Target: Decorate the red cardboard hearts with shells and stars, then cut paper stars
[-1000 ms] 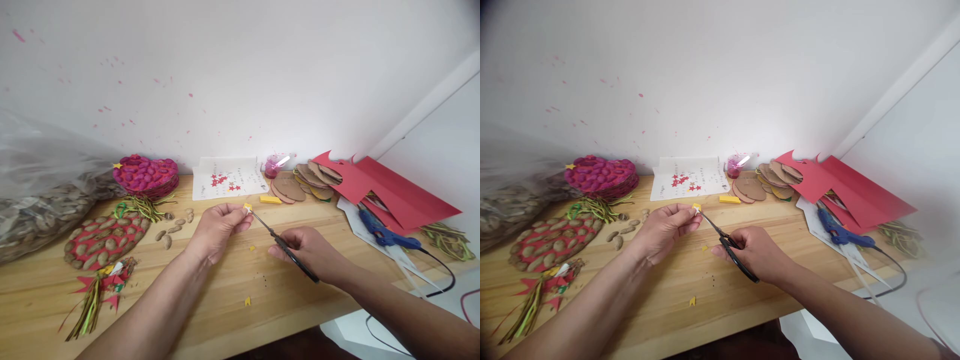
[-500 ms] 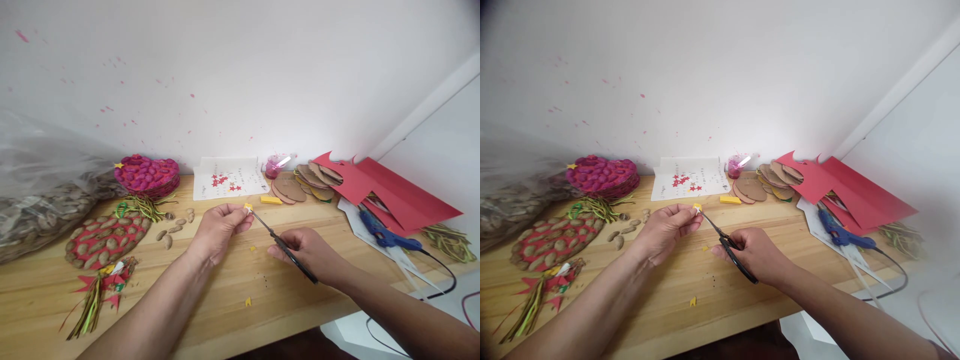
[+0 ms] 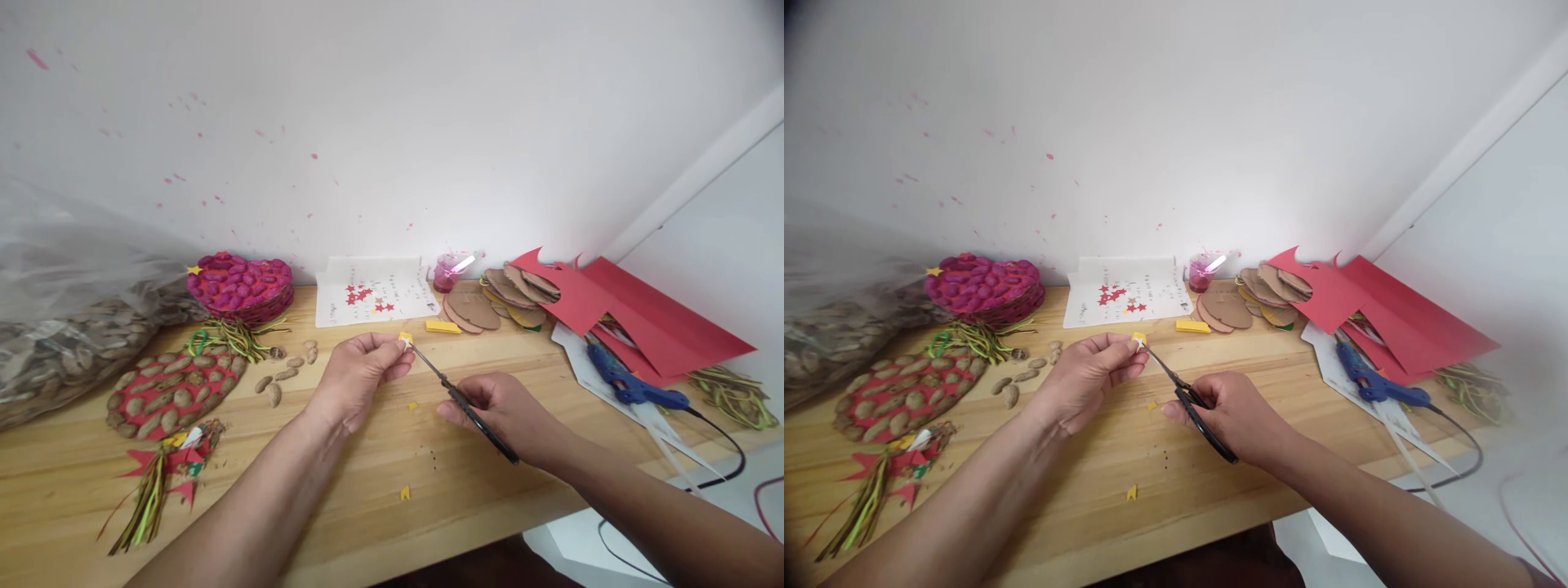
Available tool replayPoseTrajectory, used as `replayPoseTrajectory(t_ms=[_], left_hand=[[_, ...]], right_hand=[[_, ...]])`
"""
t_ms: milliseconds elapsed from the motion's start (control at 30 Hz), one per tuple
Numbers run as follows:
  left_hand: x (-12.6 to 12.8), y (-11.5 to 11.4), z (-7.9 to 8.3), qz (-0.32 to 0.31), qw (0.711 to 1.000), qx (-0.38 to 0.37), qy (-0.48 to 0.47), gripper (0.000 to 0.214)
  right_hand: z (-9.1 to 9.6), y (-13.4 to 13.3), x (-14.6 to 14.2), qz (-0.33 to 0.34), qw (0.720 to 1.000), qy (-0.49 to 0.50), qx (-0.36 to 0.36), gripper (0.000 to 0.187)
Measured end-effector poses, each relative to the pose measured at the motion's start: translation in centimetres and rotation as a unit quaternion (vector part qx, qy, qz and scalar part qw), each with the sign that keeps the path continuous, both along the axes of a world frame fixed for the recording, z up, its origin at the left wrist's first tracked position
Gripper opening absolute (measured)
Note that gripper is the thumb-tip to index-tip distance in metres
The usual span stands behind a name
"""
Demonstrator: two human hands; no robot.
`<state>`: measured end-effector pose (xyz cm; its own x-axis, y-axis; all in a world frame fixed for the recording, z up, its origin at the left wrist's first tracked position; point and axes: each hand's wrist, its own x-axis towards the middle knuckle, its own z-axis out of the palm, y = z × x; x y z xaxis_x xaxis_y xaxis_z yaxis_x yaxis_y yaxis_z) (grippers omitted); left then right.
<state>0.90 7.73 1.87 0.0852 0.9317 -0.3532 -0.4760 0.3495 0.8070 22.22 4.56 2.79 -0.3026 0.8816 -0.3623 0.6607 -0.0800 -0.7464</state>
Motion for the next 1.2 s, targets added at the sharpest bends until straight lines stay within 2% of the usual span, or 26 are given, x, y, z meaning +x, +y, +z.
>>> replayPoseTrajectory(t_ms=[300, 833, 1067, 1200], left_hand=[[0.1, -0.1, 0.4, 0.000, 1.000, -0.003, 0.001, 0.023], [0.0, -0.2, 0.4, -0.008, 1.000, 0.003, -0.002, 0.025], [-0.3, 0.1, 0.6, -0.014, 1.000, 0.004, 0.026, 0.027], [-0.6, 0.3, 0.6, -0.027, 0.999, 0.017, 0.035, 0.026]], right_hand=[[0.5, 0.1, -0.4, -0.010, 1.000, -0.005, 0.002, 0.045], [0.0, -0.1, -0.1, -0.012, 0.999, -0.024, 0.033, 0.042], [0.4, 0.1, 1.1, -0.005, 0.999, -0.043, 0.029, 0.033], [1.1, 0.5, 2.1, -0.015, 1.000, -0.016, 0.004, 0.033]])
